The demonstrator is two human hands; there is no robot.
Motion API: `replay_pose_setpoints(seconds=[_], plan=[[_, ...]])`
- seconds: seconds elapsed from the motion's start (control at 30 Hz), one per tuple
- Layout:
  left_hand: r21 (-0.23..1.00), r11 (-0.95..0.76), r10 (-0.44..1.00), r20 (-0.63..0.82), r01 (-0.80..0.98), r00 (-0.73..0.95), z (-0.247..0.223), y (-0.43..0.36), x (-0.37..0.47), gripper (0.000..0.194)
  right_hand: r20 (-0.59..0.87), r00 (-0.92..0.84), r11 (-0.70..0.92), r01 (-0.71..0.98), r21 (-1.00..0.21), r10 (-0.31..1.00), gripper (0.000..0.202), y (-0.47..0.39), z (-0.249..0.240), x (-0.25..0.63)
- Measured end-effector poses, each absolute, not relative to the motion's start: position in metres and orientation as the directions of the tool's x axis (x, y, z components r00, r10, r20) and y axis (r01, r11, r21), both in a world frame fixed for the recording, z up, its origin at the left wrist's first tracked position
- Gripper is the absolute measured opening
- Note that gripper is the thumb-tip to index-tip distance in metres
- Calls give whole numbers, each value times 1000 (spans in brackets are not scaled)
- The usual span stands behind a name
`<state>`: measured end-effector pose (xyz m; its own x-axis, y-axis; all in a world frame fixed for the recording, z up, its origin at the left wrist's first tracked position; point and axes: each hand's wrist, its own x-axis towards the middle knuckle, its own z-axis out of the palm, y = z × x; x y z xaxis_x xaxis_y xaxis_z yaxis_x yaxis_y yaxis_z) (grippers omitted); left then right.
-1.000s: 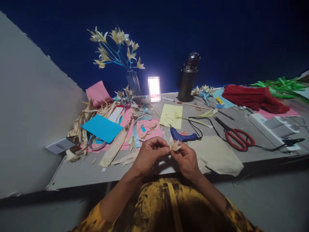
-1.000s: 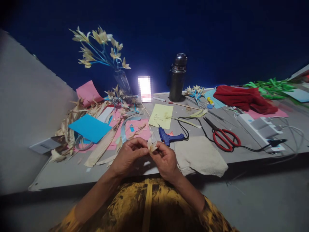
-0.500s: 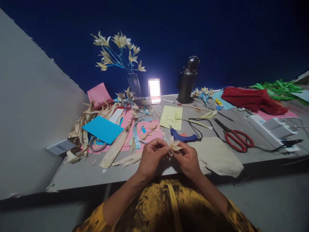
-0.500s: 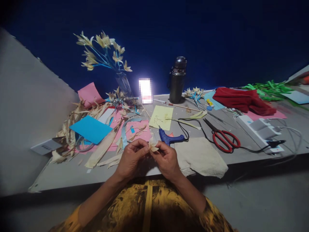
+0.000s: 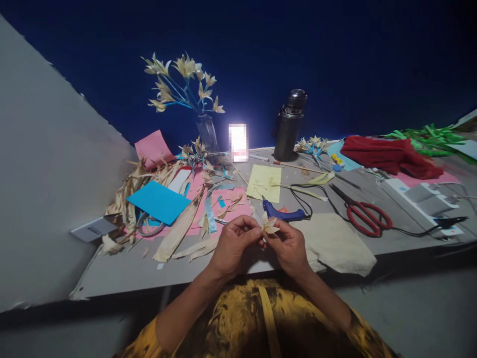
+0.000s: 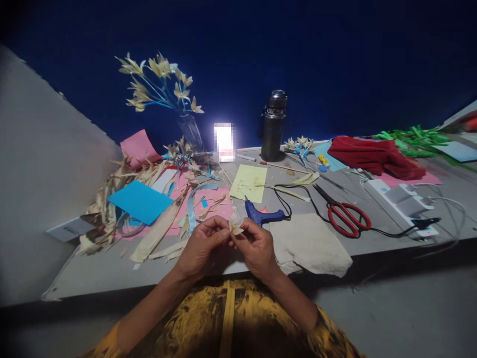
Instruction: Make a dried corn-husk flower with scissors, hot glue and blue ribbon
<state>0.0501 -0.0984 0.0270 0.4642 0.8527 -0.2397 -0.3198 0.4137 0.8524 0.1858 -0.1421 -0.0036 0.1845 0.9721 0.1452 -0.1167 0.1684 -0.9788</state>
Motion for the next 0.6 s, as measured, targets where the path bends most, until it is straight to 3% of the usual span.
replay_pose_setpoints(seconds=[0.2,0.43,0.6], plan=[[780,558,764,-349,-283,543,23,-97,48,37,272,262,274,31,-961,926,23,-140,-2,187],[835,494,825,-363,-241,433,17,-96,42,38,269,262,240,135,-961,927,20,-137,-5,184],[845,474,841,-350,-248,414,14,-93,30,36,214,164,189,154,-970,963,21,-133,2,176]])
